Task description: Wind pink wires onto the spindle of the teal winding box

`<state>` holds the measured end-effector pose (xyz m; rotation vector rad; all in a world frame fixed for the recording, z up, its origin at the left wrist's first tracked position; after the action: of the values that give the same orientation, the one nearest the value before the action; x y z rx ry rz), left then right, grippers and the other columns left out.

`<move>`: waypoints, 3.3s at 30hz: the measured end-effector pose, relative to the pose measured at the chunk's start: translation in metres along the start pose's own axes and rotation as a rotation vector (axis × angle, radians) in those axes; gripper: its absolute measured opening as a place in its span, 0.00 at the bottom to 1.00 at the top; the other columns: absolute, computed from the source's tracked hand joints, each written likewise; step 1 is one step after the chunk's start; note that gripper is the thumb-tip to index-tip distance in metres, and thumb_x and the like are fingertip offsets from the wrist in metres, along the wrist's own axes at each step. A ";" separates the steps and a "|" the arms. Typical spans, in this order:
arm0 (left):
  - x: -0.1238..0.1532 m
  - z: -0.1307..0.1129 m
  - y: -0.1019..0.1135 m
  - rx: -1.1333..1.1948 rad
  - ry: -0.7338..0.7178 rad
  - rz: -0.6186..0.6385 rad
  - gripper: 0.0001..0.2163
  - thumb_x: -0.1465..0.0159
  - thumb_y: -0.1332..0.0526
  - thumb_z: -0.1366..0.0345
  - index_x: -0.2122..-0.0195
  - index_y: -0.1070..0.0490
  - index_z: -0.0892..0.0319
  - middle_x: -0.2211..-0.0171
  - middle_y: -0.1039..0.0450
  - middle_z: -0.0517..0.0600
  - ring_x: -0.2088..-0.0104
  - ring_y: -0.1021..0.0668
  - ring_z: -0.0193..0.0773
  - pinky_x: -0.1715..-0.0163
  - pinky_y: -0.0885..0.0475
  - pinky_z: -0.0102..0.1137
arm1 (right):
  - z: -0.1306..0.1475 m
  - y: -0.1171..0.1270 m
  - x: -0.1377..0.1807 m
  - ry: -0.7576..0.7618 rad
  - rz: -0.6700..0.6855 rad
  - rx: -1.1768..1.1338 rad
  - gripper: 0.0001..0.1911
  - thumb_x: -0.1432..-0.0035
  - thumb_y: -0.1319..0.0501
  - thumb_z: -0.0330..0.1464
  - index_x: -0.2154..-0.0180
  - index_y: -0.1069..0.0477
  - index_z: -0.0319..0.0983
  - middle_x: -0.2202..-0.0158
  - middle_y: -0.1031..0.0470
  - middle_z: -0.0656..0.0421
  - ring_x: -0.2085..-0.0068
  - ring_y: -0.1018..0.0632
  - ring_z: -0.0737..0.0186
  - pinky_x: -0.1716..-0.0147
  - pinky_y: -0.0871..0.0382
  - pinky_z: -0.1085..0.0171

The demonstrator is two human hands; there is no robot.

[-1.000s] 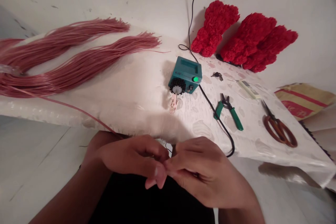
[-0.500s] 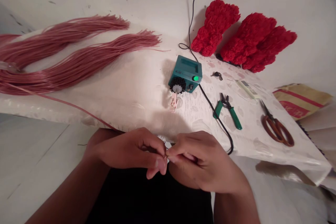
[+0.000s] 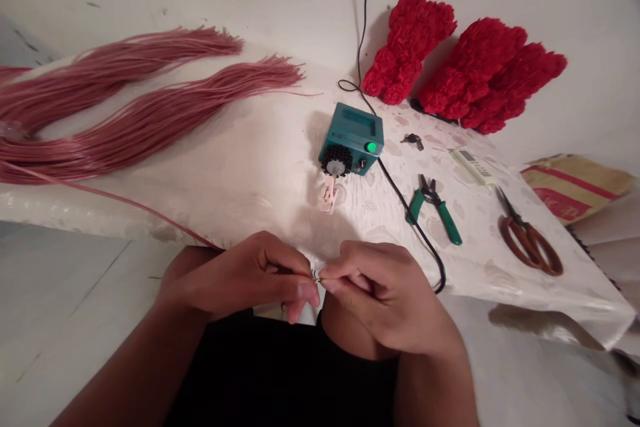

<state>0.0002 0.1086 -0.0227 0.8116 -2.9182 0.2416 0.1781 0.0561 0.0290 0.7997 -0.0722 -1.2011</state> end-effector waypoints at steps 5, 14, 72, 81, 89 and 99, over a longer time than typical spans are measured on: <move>-0.001 -0.001 0.000 -0.040 -0.001 0.026 0.11 0.33 0.35 0.59 0.66 0.18 0.60 0.74 0.20 0.48 0.73 0.24 0.32 0.70 0.32 0.28 | -0.002 0.002 0.001 0.002 0.000 -0.010 0.06 0.39 0.37 0.23 0.67 0.27 0.39 0.77 0.36 0.68 0.76 0.38 0.75 0.75 0.43 0.71; -0.003 -0.017 -0.004 -0.219 -0.088 0.038 0.16 0.31 0.40 0.60 0.73 0.22 0.62 0.73 0.21 0.50 0.72 0.24 0.32 0.70 0.32 0.26 | -0.007 0.004 0.002 -0.016 -0.016 -0.040 0.07 0.40 0.36 0.22 0.64 0.24 0.40 0.75 0.35 0.67 0.75 0.34 0.75 0.76 0.40 0.73; -0.026 -0.010 -0.010 -0.716 -0.234 -0.708 0.14 0.31 0.42 0.66 0.75 0.28 0.59 0.74 0.29 0.45 0.70 0.26 0.33 0.66 0.36 0.29 | -0.091 0.013 -0.059 0.218 -0.231 0.717 0.19 0.33 0.43 0.29 0.43 0.27 0.40 0.59 0.21 0.56 0.67 0.22 0.63 0.75 0.37 0.66; -0.002 -0.037 -0.025 -0.678 -0.138 -0.640 0.15 0.33 0.42 0.66 0.78 0.30 0.59 0.78 0.28 0.43 0.74 0.27 0.32 0.70 0.34 0.25 | -0.036 0.019 -0.011 -0.037 -0.430 0.208 0.11 0.31 0.45 0.33 0.58 0.25 0.38 0.73 0.30 0.62 0.74 0.26 0.69 0.76 0.32 0.71; 0.016 -0.022 -0.041 -0.771 -0.222 -0.304 0.07 0.32 0.39 0.70 0.64 0.22 0.53 0.67 0.22 0.42 0.65 0.21 0.30 0.61 0.28 0.21 | -0.019 -0.020 0.025 -0.311 -0.083 -0.119 0.15 0.28 0.49 0.41 0.58 0.26 0.44 0.67 0.23 0.62 0.68 0.24 0.67 0.70 0.35 0.68; 0.014 -0.006 -0.037 -0.892 -0.191 -0.104 0.06 0.30 0.39 0.67 0.66 0.26 0.55 0.70 0.23 0.41 0.69 0.22 0.29 0.67 0.30 0.24 | -0.024 -0.030 0.025 -0.145 0.129 0.070 0.17 0.30 0.45 0.38 0.73 0.35 0.41 0.76 0.28 0.66 0.73 0.31 0.69 0.76 0.50 0.63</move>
<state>0.0078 0.0713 -0.0101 0.8169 -2.6533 -1.1054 0.1747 0.0430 -0.0154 0.7569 -0.2825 -1.1372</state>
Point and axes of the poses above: each hand's wrist, its own x-axis away from the middle knuckle, its own y-axis out of the back of the hand, z = x × y, the point moved 3 cm from there along -x, towards the middle knuckle
